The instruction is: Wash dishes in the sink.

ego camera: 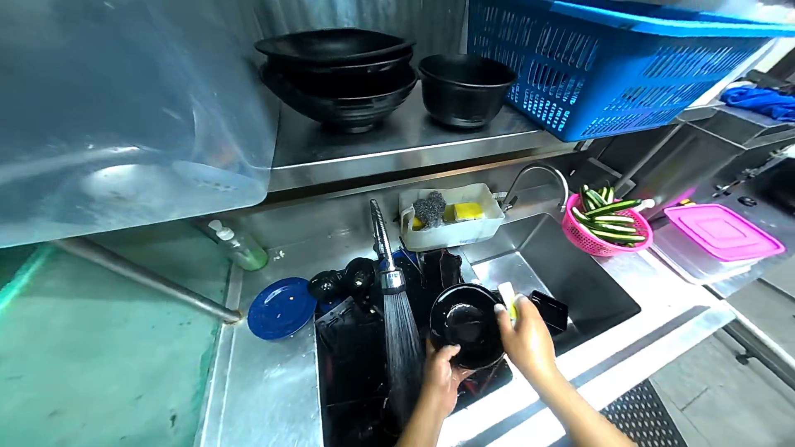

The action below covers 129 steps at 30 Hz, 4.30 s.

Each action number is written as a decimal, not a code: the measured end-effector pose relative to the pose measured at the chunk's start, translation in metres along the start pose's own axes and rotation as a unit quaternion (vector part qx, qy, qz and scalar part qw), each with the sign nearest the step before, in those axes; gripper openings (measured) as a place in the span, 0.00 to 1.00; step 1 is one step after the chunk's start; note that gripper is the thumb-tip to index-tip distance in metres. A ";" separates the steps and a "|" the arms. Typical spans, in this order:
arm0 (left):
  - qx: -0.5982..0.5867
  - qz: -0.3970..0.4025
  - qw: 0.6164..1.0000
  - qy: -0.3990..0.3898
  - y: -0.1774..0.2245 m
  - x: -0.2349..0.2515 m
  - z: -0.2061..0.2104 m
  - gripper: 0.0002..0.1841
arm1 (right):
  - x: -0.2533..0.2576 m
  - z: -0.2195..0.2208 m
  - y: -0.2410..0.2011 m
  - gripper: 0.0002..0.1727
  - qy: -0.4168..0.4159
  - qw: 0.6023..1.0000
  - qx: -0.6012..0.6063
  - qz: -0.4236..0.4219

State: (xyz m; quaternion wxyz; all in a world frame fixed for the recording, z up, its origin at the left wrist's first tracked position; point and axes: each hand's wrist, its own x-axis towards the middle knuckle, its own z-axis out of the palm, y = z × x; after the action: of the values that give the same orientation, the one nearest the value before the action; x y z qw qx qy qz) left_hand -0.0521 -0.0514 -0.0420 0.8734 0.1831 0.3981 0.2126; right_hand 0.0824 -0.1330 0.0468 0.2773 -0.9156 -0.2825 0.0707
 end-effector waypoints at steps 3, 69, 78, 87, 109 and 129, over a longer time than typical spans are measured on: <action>0.041 0.039 0.997 -0.046 -0.006 0.002 0.003 0.36 | -0.017 0.010 -0.014 0.25 -0.071 0.992 0.029 -0.098; 0.877 0.152 0.444 -0.107 0.024 0.045 -0.076 0.30 | 0.117 0.053 0.223 0.42 -0.181 0.938 -0.160 0.248; 0.902 0.196 0.370 -0.110 0.044 0.034 -0.084 0.08 | 0.104 0.143 0.235 0.36 -0.331 0.914 -0.206 0.112; 0.708 0.113 0.679 0.156 0.070 -0.024 -0.111 0.10 | 0.096 0.088 0.233 0.27 -0.145 0.983 0.050 0.106; -0.069 0.005 0.995 0.066 0.004 -0.046 -0.040 0.30 | -0.015 0.095 -0.018 0.30 -0.322 0.913 -0.162 -0.193; -0.017 0.048 0.990 0.134 -0.001 0.000 0.004 0.29 | -0.054 0.055 -0.038 0.28 -0.108 0.917 0.365 0.117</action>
State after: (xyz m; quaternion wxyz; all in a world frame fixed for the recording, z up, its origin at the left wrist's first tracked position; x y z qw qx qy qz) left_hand -0.0488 -0.0531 -0.0396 0.8037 0.1571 0.4989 0.2836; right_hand 0.0031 -0.1112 0.0201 0.5493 -0.7643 -0.1562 0.2994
